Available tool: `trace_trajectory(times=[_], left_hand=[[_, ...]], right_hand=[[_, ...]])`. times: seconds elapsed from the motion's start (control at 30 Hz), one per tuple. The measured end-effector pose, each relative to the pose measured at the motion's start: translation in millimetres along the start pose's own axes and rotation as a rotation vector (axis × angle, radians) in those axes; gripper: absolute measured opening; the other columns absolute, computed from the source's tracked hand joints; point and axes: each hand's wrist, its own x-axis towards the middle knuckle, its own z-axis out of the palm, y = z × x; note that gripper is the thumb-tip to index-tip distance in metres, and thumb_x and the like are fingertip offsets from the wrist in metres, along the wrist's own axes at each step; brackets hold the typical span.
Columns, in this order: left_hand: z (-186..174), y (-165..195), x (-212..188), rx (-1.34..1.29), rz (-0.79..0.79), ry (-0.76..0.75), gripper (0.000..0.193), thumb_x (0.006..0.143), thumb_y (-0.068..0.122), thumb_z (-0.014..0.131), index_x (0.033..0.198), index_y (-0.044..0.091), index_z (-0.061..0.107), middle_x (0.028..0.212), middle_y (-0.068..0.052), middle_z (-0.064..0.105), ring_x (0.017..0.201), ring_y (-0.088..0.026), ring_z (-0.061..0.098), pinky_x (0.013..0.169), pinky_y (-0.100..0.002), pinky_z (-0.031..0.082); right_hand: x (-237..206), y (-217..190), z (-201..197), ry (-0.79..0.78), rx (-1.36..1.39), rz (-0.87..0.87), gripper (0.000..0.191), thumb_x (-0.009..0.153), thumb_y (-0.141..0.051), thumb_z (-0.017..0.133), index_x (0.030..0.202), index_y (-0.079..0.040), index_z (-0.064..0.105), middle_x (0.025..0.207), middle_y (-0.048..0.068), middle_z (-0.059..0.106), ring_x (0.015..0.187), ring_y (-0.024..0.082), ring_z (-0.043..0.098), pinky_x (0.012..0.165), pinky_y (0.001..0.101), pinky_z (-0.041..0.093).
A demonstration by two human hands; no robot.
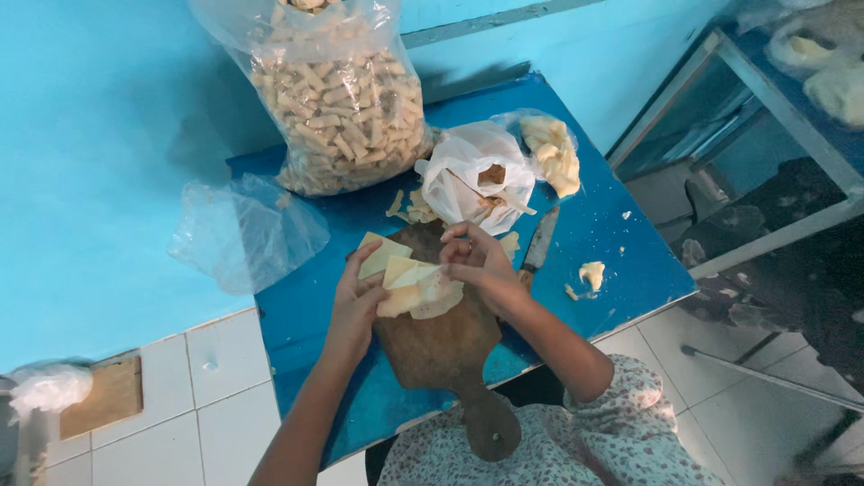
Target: The person takes thin square dough sheets from a cutting board, spoons brown filling onto each sheet, folds the sheet around the filling by hand, and places the folded pieces into a white plastic bag on the table. A knife and a large bag of dough pieces sit on the blue work table.
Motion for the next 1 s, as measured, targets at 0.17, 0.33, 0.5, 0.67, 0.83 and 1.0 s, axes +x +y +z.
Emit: trace_trajectory(times=[0.17, 0.33, 0.5, 0.67, 0.83, 1.0], left_hand=[[-13, -1, 7, -0.019, 0.059, 0.005, 0.075, 0.081, -0.008, 0.048, 0.155, 0.007, 0.042, 0.123, -0.023, 0.072, 0.11, -0.026, 0.072, 0.093, -0.034, 0.056], [-16, 0, 10, 0.154, 0.209, 0.088, 0.063, 0.091, -0.004, 0.053, 0.152, 0.006, 0.04, 0.122, -0.022, 0.071, 0.107, -0.024, 0.07, 0.089, -0.035, 0.057], [-14, 7, 7, 0.233, 0.244, 0.12, 0.061, 0.094, 0.0, 0.052, 0.152, 0.005, 0.035, 0.125, -0.02, 0.07, 0.107, -0.022, 0.071, 0.087, -0.035, 0.059], [-15, 9, 7, 0.233, 0.263, 0.12, 0.062, 0.093, -0.001, 0.053, 0.152, 0.004, 0.036, 0.124, -0.021, 0.07, 0.106, -0.021, 0.071, 0.087, -0.034, 0.058], [-18, 6, 8, 0.205, 0.286, 0.107, 0.062, 0.094, -0.001, 0.053, 0.152, 0.004, 0.035, 0.124, -0.022, 0.07, 0.107, -0.021, 0.07, 0.089, -0.033, 0.058], [-18, 5, 8, 0.22, 0.303, 0.071, 0.063, 0.093, -0.001, 0.053, 0.153, 0.004, 0.034, 0.126, -0.022, 0.069, 0.11, -0.022, 0.069, 0.092, -0.034, 0.058]], right_hand=[[1, -12, -13, 0.08, 0.032, -0.051, 0.042, 0.083, 0.011, 0.064, 0.12, -0.004, 0.054, 0.092, 0.004, 0.059, 0.083, 0.013, 0.061, 0.07, 0.0283, 0.051], [0, -24, -28, 0.076, -0.127, -0.135, 0.046, 0.083, 0.014, 0.065, 0.123, -0.005, 0.054, 0.097, 0.002, 0.058, 0.088, 0.009, 0.06, 0.072, 0.0249, 0.049], [-18, -41, -25, 0.043, -0.537, -0.139, 0.046, 0.082, 0.011, 0.068, 0.123, -0.006, 0.058, 0.093, 0.002, 0.058, 0.084, 0.009, 0.061, 0.071, 0.0256, 0.053], [-30, -37, 15, -0.148, -0.827, 0.055, 0.045, 0.083, 0.0, 0.072, 0.125, -0.011, 0.058, 0.087, 0.004, 0.068, 0.076, 0.014, 0.072, 0.068, 0.0287, 0.059], [-27, -37, 27, -0.196, -0.824, 0.119, 0.041, 0.086, -0.004, 0.07, 0.124, -0.011, 0.055, 0.092, 0.003, 0.074, 0.076, 0.017, 0.077, 0.067, 0.0308, 0.061], [-41, -42, 18, -0.111, -1.04, -0.005, 0.042, 0.082, -0.005, 0.074, 0.12, -0.012, 0.058, 0.091, 0.004, 0.074, 0.078, 0.019, 0.075, 0.068, 0.0344, 0.059]])
